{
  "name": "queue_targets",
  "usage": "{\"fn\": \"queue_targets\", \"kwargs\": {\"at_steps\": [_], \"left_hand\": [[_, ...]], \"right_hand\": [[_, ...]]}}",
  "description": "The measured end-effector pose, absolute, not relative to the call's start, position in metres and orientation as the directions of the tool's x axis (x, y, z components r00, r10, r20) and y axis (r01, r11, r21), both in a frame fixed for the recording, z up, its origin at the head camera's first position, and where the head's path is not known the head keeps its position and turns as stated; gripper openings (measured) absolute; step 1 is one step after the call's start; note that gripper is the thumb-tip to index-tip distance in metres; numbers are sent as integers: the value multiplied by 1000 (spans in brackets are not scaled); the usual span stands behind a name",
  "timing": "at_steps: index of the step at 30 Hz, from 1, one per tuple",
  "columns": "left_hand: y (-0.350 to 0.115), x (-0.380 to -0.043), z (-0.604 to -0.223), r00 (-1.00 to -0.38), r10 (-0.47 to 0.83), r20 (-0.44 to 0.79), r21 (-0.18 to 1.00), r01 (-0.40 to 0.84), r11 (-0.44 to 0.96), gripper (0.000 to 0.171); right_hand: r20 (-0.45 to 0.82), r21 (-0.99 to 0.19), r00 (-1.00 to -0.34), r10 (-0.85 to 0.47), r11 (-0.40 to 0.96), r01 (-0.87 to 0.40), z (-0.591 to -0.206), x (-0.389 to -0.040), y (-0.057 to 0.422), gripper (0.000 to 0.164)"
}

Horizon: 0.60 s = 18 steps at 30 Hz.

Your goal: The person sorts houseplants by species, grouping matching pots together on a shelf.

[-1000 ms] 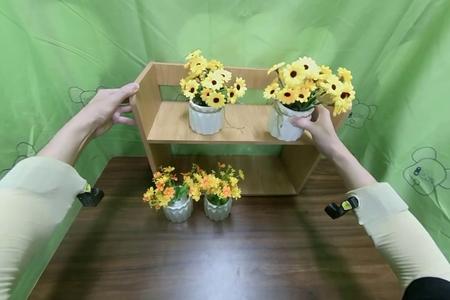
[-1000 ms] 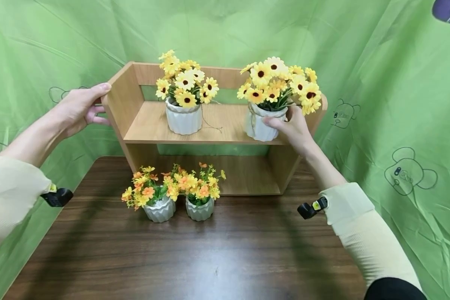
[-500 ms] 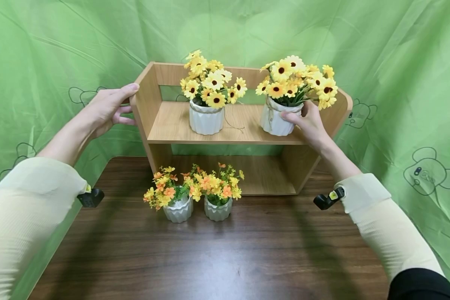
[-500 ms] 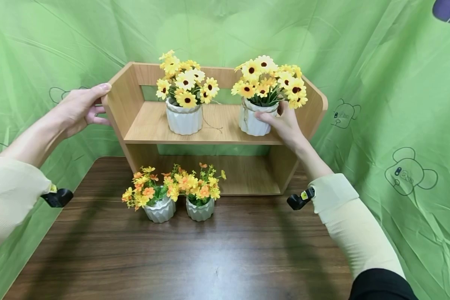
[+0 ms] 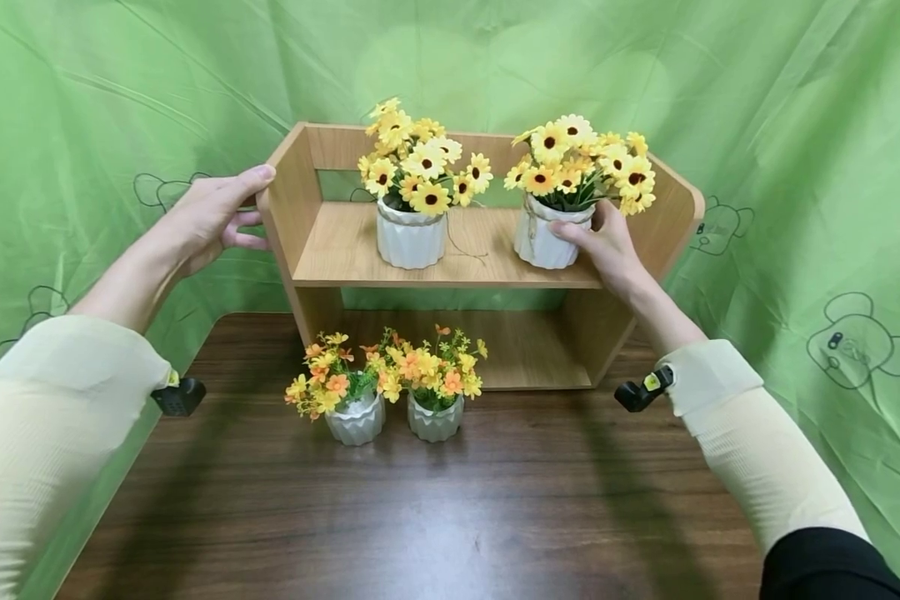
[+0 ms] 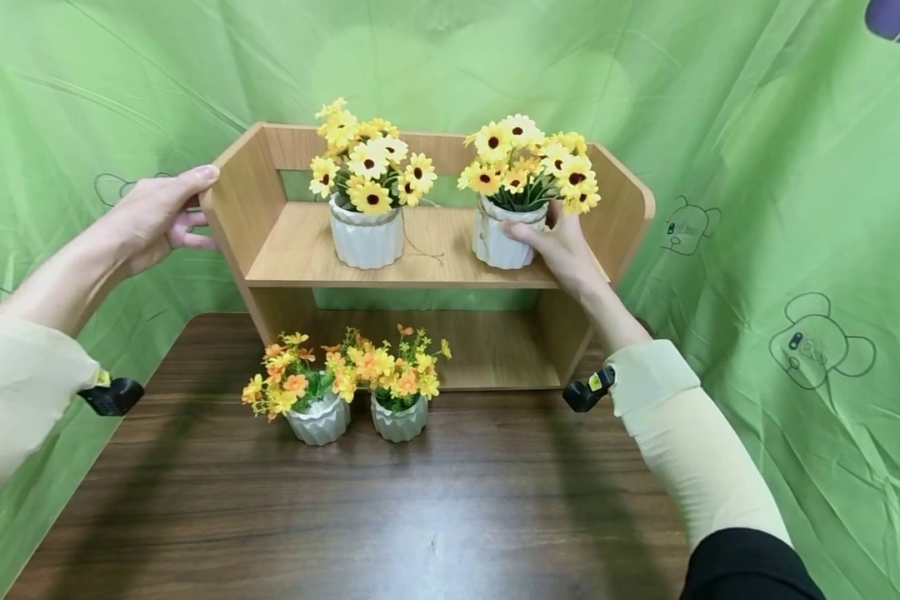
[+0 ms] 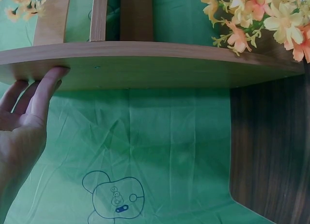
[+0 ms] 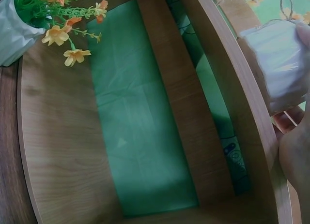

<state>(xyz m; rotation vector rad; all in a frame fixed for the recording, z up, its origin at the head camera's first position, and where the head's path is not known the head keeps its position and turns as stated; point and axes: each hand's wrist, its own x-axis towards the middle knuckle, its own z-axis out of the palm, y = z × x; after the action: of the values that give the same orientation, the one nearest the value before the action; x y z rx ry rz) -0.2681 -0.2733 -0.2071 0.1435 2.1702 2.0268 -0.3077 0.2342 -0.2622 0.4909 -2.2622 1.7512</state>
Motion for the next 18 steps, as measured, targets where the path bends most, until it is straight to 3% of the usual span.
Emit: {"fn": "queue_targets", "kwargs": {"at_steps": [10, 18], "left_hand": [[-272, -268, -209, -981, 183, -56, 994, -38, 101, 80], [-274, -267, -207, -981, 185, -55, 995, -38, 92, 80]], "right_hand": [[310, -864, -946, -93, 388, -321, -263, -304, 237, 60], [301, -845, -948, -104, 433, -316, -261, -308, 234, 56]]}}
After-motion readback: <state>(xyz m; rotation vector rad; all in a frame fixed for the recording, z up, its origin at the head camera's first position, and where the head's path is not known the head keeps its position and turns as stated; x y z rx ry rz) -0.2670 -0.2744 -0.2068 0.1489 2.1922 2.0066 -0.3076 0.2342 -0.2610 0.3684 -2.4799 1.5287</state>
